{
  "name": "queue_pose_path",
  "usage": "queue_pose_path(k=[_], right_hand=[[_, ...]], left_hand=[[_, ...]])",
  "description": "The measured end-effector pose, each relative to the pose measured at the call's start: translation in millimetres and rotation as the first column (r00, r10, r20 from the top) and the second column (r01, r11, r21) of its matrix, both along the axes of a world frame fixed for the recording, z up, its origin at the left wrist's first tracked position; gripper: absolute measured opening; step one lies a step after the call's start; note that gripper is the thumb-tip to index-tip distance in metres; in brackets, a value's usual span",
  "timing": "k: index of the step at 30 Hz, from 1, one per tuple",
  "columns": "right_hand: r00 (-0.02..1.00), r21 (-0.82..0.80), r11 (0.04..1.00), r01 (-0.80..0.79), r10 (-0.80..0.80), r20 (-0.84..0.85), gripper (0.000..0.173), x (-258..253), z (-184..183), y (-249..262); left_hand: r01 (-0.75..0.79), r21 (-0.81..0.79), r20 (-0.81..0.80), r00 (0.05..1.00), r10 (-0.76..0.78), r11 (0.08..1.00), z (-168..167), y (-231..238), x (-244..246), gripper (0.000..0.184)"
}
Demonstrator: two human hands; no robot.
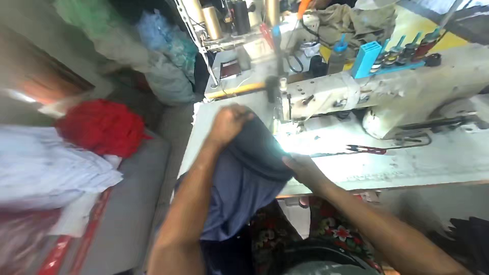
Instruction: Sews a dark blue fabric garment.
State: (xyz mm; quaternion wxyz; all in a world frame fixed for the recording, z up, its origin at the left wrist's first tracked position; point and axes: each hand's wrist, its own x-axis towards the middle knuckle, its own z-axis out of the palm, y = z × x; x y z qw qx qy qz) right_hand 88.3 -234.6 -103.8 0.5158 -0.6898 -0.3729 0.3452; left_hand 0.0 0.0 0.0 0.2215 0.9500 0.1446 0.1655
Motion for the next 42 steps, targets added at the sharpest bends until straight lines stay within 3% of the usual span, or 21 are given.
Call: queue_pose_path(k=[3, 5, 7, 10, 12, 14, 16, 20, 24, 28, 30, 34, 38, 42], right_hand=[[0.996, -0.278, 0.958, 0.066, -0.047, 0.075, 0.036, 17.1, -38.5, -13.6], [0.977, -0.5, 0.866, 0.032, 0.079, 0.199, 0.045, 25.7, -37.5, -16.0], [0.914, -0.601, 0.798, 0.047, 0.208, 0.348, 0.047, 28.4, -38.9, -16.6], [0.803, -0.533, 0.837, 0.123, 0.231, 0.549, 0.038, 31.1, -47.4, -18.5], [0.709, -0.322, 0.936, 0.145, 0.129, 0.694, 0.034, 35.6, -58.9, -15.2], [0.585, -0.08, 0.99, 0.115, -0.002, 0.811, 0.034, 43.0, -68.0, -2.5], [0.495, 0.032, 0.998, 0.049, -0.052, 0.867, 0.024, 50.8, -75.0, 14.3], [0.484, -0.05, 0.998, -0.043, 0.065, 0.873, 0.026, 53.2, -95.1, 21.2], [0.435, -0.012, 1.0, 0.014, 0.005, 0.901, 0.028, 49.0, -105.3, 12.0], [0.428, 0.03, 0.992, 0.119, -0.078, 0.9, 0.028, 47.3, -108.9, 18.4], [0.423, 0.047, 0.988, 0.146, -0.105, 0.9, 0.028, 52.1, -109.5, 25.2], [0.506, 0.04, 0.99, 0.136, -0.104, 0.857, 0.028, 54.1, -111.9, 32.3], [0.486, 0.059, 0.984, 0.169, -0.136, 0.863, 0.03, 51.3, -117.9, 31.6], [0.454, 0.059, 0.976, 0.21, -0.151, 0.878, 0.029, 48.8, -115.1, 33.4]], left_hand=[[0.017, -0.127, -0.12, 0.992, -0.032, 0.992, -95.6, 5.5, 33.3, 0.027], [-0.055, -0.163, -0.225, 0.974, 0.017, 0.985, -127.3, -0.9, 49.1, 0.026], [-0.123, -0.193, -0.334, 0.941, 0.053, 0.973, -147.7, -3.8, 62.0, 0.027], [-0.12, -0.208, -0.383, 0.923, 0.032, 0.971, -170.5, -1.3, 73.9, 0.027], [-0.062, -0.198, -0.356, 0.934, -0.012, 0.978, -180.6, -1.0, 78.7, 0.026], [-0.025, -0.188, -0.326, 0.945, -0.038, 0.982, -183.1, -4.6, 83.2, 0.027], [-0.028, -0.2, -0.343, 0.938, -0.043, 0.979, -181.3, -5.6, 87.7, 0.028], [-0.109, -0.198, -0.473, 0.881, 0.002, 0.974, -181.7, 0.3, 92.3, 0.031], [-0.189, -0.187, -0.501, 0.863, 0.072, 0.964, -177.6, -4.0, 95.4, 0.036], [-0.198, -0.238, -0.276, 0.952, 0.129, 0.951, -179.6, -7.0, 93.8, 0.035], [-0.175, -0.185, -0.165, 0.976, 0.145, 0.967, -182.3, -8.4, 96.7, 0.033], [-0.209, 0.015, -0.261, 0.943, 0.206, 0.978, -186.6, -7.4, 107.1, 0.035], [-0.239, -0.091, -0.402, 0.897, 0.184, 0.967, -166.0, -7.9, 109.2, 0.038], [-0.235, -0.159, -0.389, 0.908, 0.158, 0.959, -155.4, -8.4, 110.0, 0.039]])
